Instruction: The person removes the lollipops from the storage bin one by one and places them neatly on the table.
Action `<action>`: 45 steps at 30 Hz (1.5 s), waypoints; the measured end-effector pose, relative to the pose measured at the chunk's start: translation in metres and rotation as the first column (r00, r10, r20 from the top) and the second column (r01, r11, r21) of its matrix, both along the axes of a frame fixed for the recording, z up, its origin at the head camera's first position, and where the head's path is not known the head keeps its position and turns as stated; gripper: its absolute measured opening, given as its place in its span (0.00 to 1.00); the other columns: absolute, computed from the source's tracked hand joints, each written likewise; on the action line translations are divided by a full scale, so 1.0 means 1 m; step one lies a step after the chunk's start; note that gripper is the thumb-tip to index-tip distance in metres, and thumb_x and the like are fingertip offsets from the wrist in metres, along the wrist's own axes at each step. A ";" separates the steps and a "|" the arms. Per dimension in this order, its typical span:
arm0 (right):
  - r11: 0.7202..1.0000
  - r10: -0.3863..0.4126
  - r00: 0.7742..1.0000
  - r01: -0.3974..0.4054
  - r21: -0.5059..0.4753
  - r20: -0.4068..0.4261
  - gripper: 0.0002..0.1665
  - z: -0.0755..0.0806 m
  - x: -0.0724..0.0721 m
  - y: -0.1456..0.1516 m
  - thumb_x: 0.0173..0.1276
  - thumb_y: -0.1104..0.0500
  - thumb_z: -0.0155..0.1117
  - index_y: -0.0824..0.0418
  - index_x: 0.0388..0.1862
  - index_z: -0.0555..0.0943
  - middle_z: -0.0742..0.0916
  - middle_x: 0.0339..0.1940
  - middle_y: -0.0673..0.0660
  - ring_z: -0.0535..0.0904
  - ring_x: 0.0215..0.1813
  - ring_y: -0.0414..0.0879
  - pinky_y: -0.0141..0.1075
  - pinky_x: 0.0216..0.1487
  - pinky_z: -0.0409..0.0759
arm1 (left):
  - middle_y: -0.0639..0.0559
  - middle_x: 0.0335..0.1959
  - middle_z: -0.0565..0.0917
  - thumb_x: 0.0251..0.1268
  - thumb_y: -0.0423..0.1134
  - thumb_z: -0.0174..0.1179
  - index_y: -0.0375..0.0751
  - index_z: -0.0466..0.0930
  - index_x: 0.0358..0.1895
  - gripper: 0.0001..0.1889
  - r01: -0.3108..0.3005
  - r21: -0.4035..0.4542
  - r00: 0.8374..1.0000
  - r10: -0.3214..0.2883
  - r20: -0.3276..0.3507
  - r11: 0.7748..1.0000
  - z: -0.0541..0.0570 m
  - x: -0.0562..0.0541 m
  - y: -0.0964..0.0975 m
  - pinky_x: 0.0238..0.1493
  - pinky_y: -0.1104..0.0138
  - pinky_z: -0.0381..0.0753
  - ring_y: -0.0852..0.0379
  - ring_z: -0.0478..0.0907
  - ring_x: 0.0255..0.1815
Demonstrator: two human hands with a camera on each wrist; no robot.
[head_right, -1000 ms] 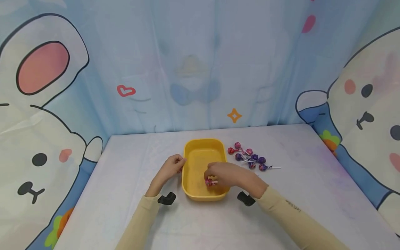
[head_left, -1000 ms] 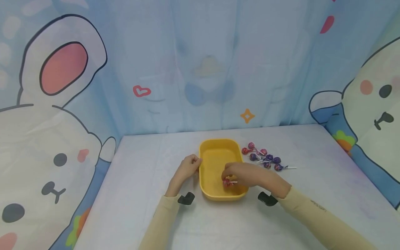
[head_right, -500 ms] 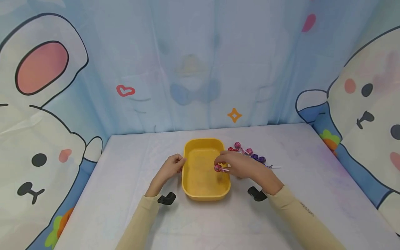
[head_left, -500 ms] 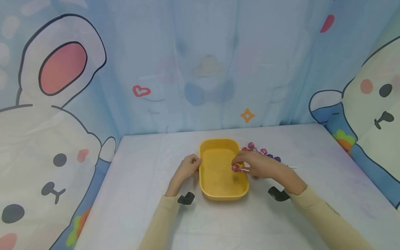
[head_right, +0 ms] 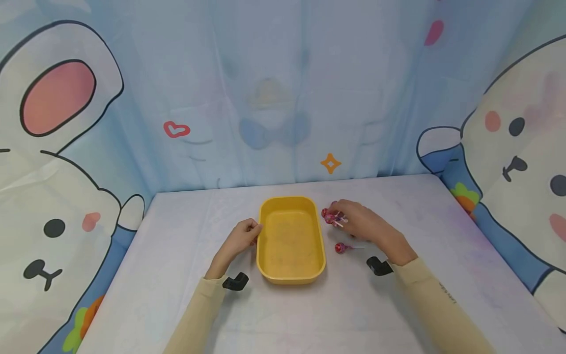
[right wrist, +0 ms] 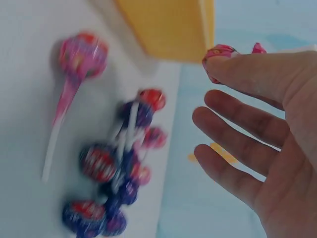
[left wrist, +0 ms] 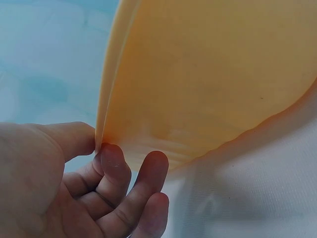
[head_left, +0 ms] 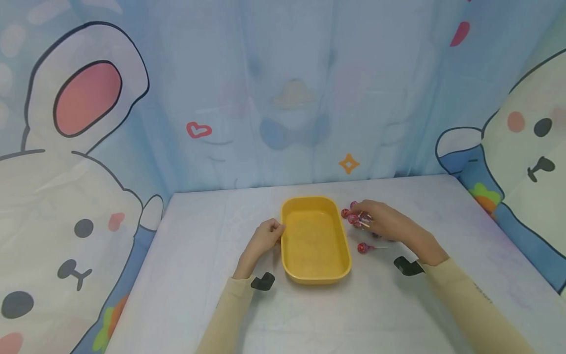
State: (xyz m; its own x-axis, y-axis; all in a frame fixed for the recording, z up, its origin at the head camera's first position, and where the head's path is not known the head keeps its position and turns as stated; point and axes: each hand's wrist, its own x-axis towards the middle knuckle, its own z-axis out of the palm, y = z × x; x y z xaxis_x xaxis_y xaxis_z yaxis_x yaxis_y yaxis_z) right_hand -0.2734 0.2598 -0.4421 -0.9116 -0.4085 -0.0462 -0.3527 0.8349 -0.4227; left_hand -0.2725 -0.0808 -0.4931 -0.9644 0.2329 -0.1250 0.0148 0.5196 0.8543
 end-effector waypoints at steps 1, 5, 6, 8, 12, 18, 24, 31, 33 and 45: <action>1.000 -0.022 1.000 0.022 0.000 0.004 0.20 -0.001 -0.001 0.003 0.70 0.65 0.64 0.60 0.60 0.80 0.85 0.53 0.59 0.81 0.52 0.54 0.51 0.54 0.83 | 0.45 0.34 0.83 0.78 0.45 0.52 0.37 0.76 0.38 0.14 0.000 -0.001 1.000 0.000 0.001 1.000 0.000 0.000 0.000 0.34 0.69 0.77 0.57 0.78 0.32; 0.997 -0.075 0.997 0.075 0.013 -0.006 0.21 -0.007 -0.005 0.015 0.70 0.64 0.65 0.63 0.61 0.78 0.84 0.54 0.63 0.80 0.52 0.57 0.53 0.54 0.82 | 0.46 0.33 0.82 0.78 0.45 0.52 0.37 0.76 0.38 0.14 0.003 0.001 1.000 -0.003 -0.002 1.000 -0.001 0.000 -0.001 0.34 0.69 0.77 0.57 0.78 0.32; 0.996 -0.084 0.996 0.084 0.022 -0.019 0.21 -0.009 -0.006 0.017 0.69 0.64 0.66 0.64 0.60 0.78 0.84 0.54 0.63 0.80 0.54 0.58 0.54 0.55 0.81 | 0.47 0.33 0.82 0.78 0.46 0.52 0.38 0.76 0.38 0.14 0.004 0.001 1.000 -0.004 -0.004 1.000 -0.001 0.000 -0.001 0.34 0.69 0.77 0.57 0.78 0.32; 0.992 -0.117 0.993 0.118 0.041 -0.024 0.22 -0.013 -0.010 0.023 0.69 0.63 0.67 0.64 0.61 0.78 0.83 0.55 0.64 0.79 0.55 0.60 0.56 0.56 0.80 | 0.47 0.32 0.82 0.78 0.46 0.52 0.37 0.76 0.38 0.14 0.005 0.004 1.000 -0.005 -0.010 1.000 -0.002 0.000 -0.002 0.34 0.69 0.77 0.57 0.78 0.32; 0.980 -0.168 0.985 0.171 0.099 -0.038 0.22 -0.020 -0.019 0.035 0.69 0.62 0.66 0.65 0.60 0.77 0.83 0.56 0.66 0.79 0.57 0.63 0.58 0.56 0.80 | 0.47 0.32 0.82 0.78 0.46 0.52 0.37 0.76 0.38 0.14 0.002 0.004 1.000 -0.002 -0.012 1.000 -0.001 0.001 -0.002 0.34 0.69 0.76 0.57 0.78 0.31; 0.961 -0.214 0.975 0.220 0.166 -0.054 0.21 -0.028 -0.030 0.055 0.71 0.59 0.64 0.67 0.59 0.78 0.83 0.55 0.69 0.79 0.56 0.64 0.59 0.54 0.79 | 0.49 0.29 0.80 0.79 0.45 0.52 0.37 0.76 0.37 0.14 0.001 0.002 1.000 -0.001 -0.014 1.000 -0.001 0.002 -0.002 0.32 0.70 0.75 0.56 0.76 0.30; 0.959 -0.224 0.974 0.217 0.180 0.018 0.19 -0.031 -0.035 0.066 0.72 0.58 0.63 0.70 0.55 0.80 0.84 0.52 0.70 0.80 0.53 0.64 0.59 0.54 0.78 | 0.47 0.30 0.82 0.79 0.45 0.52 0.37 0.76 0.37 0.14 0.003 -0.001 1.000 -0.003 -0.017 1.000 -0.002 0.001 -0.002 0.32 0.70 0.75 0.55 0.78 0.31; 0.962 -0.212 0.976 0.197 0.190 0.058 0.20 -0.036 -0.034 0.071 0.74 0.57 0.62 0.71 0.56 0.79 0.84 0.54 0.72 0.79 0.56 0.67 0.62 0.58 0.76 | 0.48 0.30 0.81 0.79 0.46 0.52 0.37 0.76 0.37 0.15 -0.004 -0.006 1.000 0.004 -0.016 1.000 -0.002 0.001 -0.002 0.32 0.70 0.74 0.57 0.76 0.29; 0.963 -0.208 0.976 0.192 0.190 0.067 0.20 -0.037 -0.035 0.072 0.74 0.58 0.61 0.72 0.57 0.78 0.84 0.54 0.72 0.79 0.56 0.67 0.61 0.58 0.76 | 0.49 0.29 0.80 0.78 0.46 0.52 0.37 0.76 0.37 0.15 -0.005 -0.005 1.000 0.005 -0.016 1.000 -0.002 0.001 -0.002 0.32 0.70 0.74 0.58 0.76 0.29; 0.975 -0.177 0.978 0.160 0.152 0.110 0.20 -0.039 -0.039 0.079 0.73 0.61 0.59 0.75 0.57 0.77 0.83 0.51 0.74 0.81 0.53 0.66 0.58 0.54 0.79 | 0.47 0.33 0.83 0.78 0.47 0.52 0.37 0.77 0.39 0.15 0.013 -0.029 1.000 -0.013 -0.020 1.000 0.002 0.004 -0.003 0.36 0.69 0.75 0.58 0.77 0.33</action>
